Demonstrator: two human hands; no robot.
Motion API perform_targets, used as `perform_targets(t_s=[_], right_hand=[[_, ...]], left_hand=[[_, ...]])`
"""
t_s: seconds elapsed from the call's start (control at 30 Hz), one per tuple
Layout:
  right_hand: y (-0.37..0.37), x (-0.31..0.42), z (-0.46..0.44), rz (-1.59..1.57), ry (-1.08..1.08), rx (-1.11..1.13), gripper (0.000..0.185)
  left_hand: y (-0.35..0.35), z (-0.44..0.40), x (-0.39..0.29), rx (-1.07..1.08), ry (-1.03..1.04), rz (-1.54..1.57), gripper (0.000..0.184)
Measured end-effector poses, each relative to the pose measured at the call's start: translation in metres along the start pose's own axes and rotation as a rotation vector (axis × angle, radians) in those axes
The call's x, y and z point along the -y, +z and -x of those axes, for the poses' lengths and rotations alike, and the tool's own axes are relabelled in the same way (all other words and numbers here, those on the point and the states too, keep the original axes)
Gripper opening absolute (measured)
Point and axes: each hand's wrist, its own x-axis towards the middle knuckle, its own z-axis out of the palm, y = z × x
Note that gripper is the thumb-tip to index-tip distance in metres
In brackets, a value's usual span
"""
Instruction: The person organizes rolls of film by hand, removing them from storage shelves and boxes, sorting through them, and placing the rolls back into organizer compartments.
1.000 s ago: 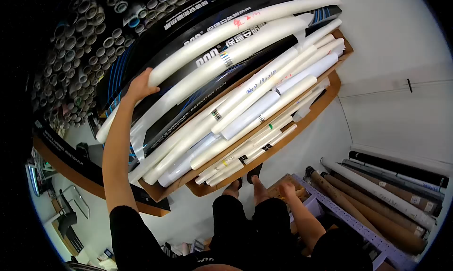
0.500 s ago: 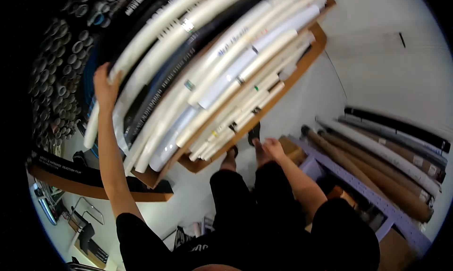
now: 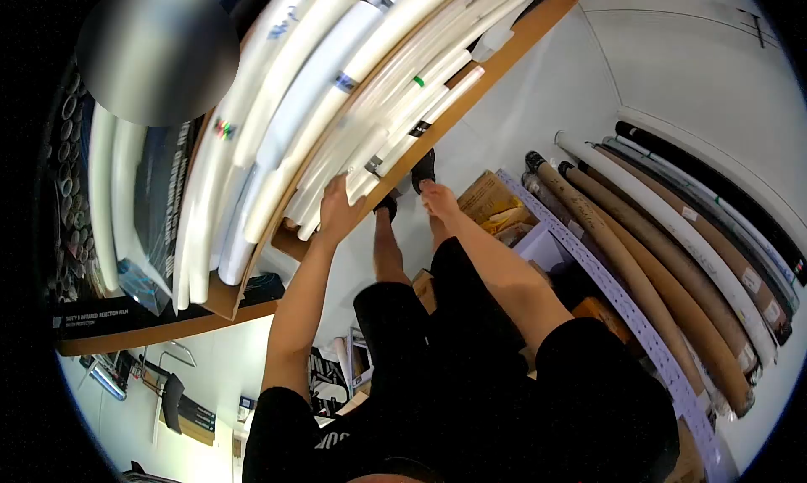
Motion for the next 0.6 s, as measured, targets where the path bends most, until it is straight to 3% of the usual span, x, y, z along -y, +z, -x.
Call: perform_targets(t_s=[0.03,0.1,0.17,0.2,0.23,0.27,0.3,0.37,0.4,0.43,0.5,0.53,0.57,0.6], right_hand=[[0.003,0.015,-0.023,-0.039,0.066,-0.087,0.007],[-0.006,0.038,-0.091,0.285,-0.031,-0.116,0.016],[-0.034,0.045,-0.2,0.862,-0.109,0.01,0.035],[-0.017,0.064,-0.207,0.081,-0.311,0.072,0.017],[0.012,0.098,-0.201,-0.067,-0.299,-0.096,0.017],[0.031,0.126,-0.207,-0.118,-0.266,-0.162,0.027],[0.037,0.13,-0.226,-0.171,-0.347,-0.089,0.028],[0.051,0.143,-0.254,-0.163,-0.331,-0.06,0.03],[0.059,0.147,-0.262,-0.115,-0.322,-0.053,0.032],[0.067,0.15,-0.268,-0.067,-0.315,-0.045,0.034],[0.087,0.158,-0.267,-0.037,-0.222,-0.099,0.033],[0.095,0.161,-0.264,-0.007,-0.137,-0.152,0.033],[0.101,0.163,-0.26,0.002,-0.127,-0.148,0.033],[0.106,0.165,-0.258,0.011,-0.076,-0.207,0.031]], left_hand=[[0.018,-0.023,0.014,-0.043,-0.109,-0.055,0.069],[0.054,-0.077,0.055,-0.072,-0.277,-0.264,0.078],[0.082,-0.117,0.089,-0.173,-0.373,-0.376,0.083],[0.087,-0.134,0.101,-0.192,-0.37,-0.349,0.084],[0.087,-0.154,0.106,-0.219,-0.363,-0.317,0.085],[0.094,-0.17,0.113,-0.191,-0.452,-0.285,0.086],[0.103,-0.182,0.13,-0.183,-0.455,-0.182,0.084],[0.119,-0.196,0.155,-0.267,-0.379,-0.355,0.08],[0.12,-0.201,0.16,-0.333,-0.325,-0.325,0.068],[0.12,-0.203,0.164,-0.33,-0.341,-0.326,0.068],[0.103,-0.214,0.148,-0.085,-0.58,-0.272,0.054],[0.103,-0.212,0.141,-0.105,-0.629,-0.307,0.04],[0.111,-0.204,0.147,-0.101,-0.641,-0.301,0.04],[0.121,-0.195,0.154,-0.215,-0.381,-0.372,0.038]])
